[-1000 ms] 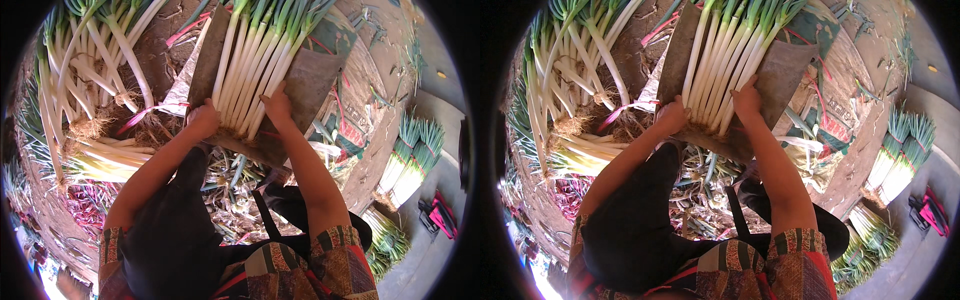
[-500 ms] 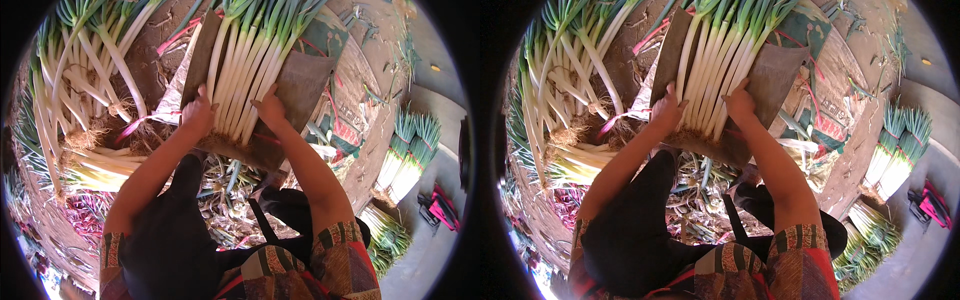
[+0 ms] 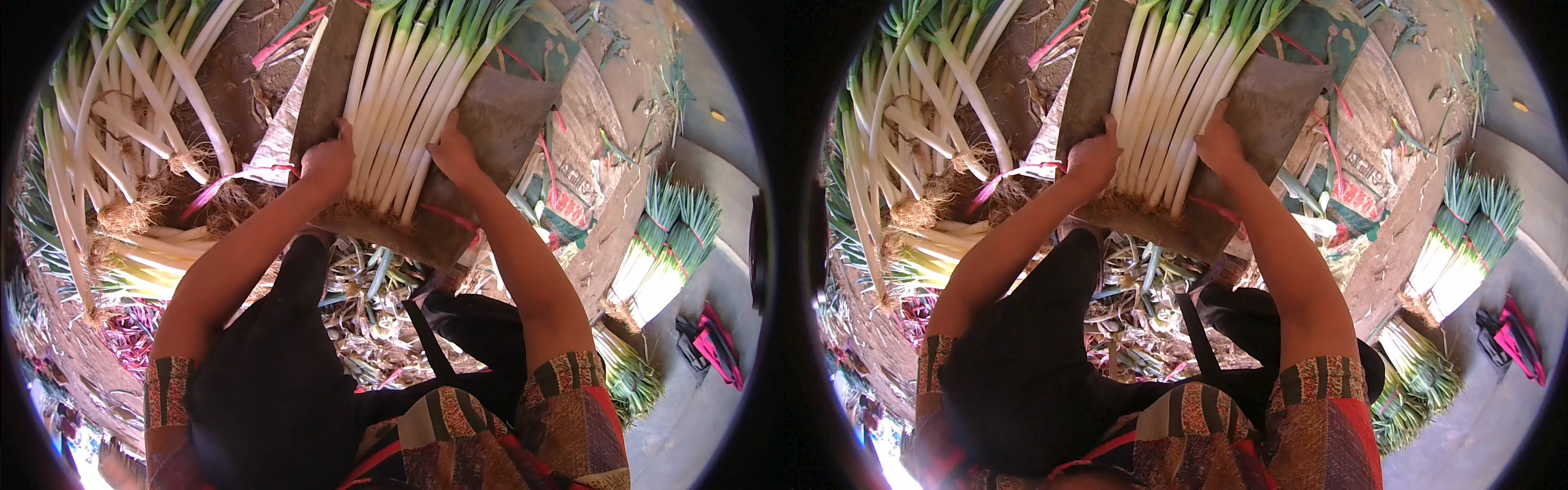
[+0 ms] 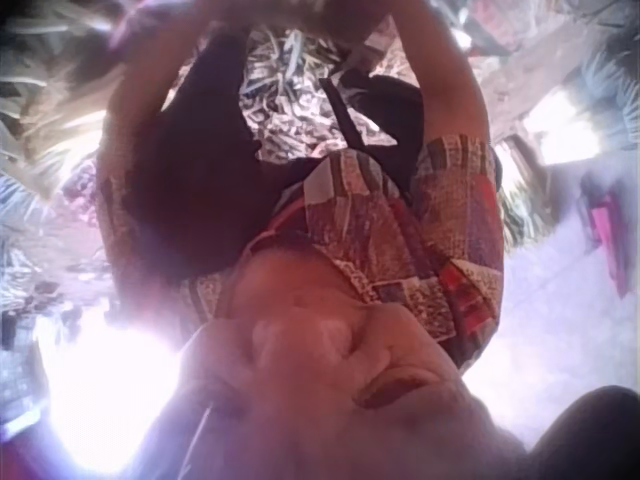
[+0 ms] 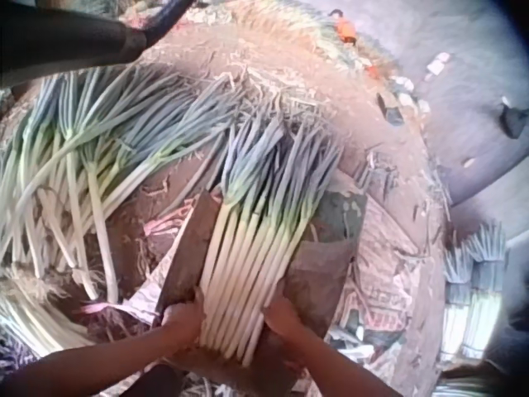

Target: The person aligns green onions on a wooden board by hand and ties them into bundles with red string.

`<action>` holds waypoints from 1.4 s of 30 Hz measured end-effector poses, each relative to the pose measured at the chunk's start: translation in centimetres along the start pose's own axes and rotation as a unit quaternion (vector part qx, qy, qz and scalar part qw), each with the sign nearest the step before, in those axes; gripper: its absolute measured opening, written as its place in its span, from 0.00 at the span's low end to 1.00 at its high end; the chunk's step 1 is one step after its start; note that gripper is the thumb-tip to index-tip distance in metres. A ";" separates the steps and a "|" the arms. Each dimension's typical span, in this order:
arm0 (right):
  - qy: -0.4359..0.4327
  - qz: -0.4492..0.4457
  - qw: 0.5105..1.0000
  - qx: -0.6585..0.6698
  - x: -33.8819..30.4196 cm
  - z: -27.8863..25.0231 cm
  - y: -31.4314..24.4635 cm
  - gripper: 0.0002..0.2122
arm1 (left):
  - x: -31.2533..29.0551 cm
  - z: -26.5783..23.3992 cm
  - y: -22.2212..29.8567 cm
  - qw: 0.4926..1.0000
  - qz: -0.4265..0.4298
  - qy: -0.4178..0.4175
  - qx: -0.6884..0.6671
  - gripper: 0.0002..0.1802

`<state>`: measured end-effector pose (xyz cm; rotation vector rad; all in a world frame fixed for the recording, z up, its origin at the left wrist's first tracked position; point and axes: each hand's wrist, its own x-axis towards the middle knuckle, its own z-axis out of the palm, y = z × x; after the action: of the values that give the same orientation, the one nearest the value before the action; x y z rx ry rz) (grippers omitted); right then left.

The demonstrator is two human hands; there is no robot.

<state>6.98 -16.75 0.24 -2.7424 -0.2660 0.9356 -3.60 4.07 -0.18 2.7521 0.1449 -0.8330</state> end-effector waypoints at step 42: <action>0.120 -0.139 0.918 0.352 -9.4 -6.6 -13.5 0.09 | -28.5 4.2 -15.9 0.674 -0.378 0.493 -0.399 0.12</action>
<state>2.44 -7.21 14.44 -2.0490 -0.2108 0.4784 -32.14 17.63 8.85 1.8521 1.4900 0.6381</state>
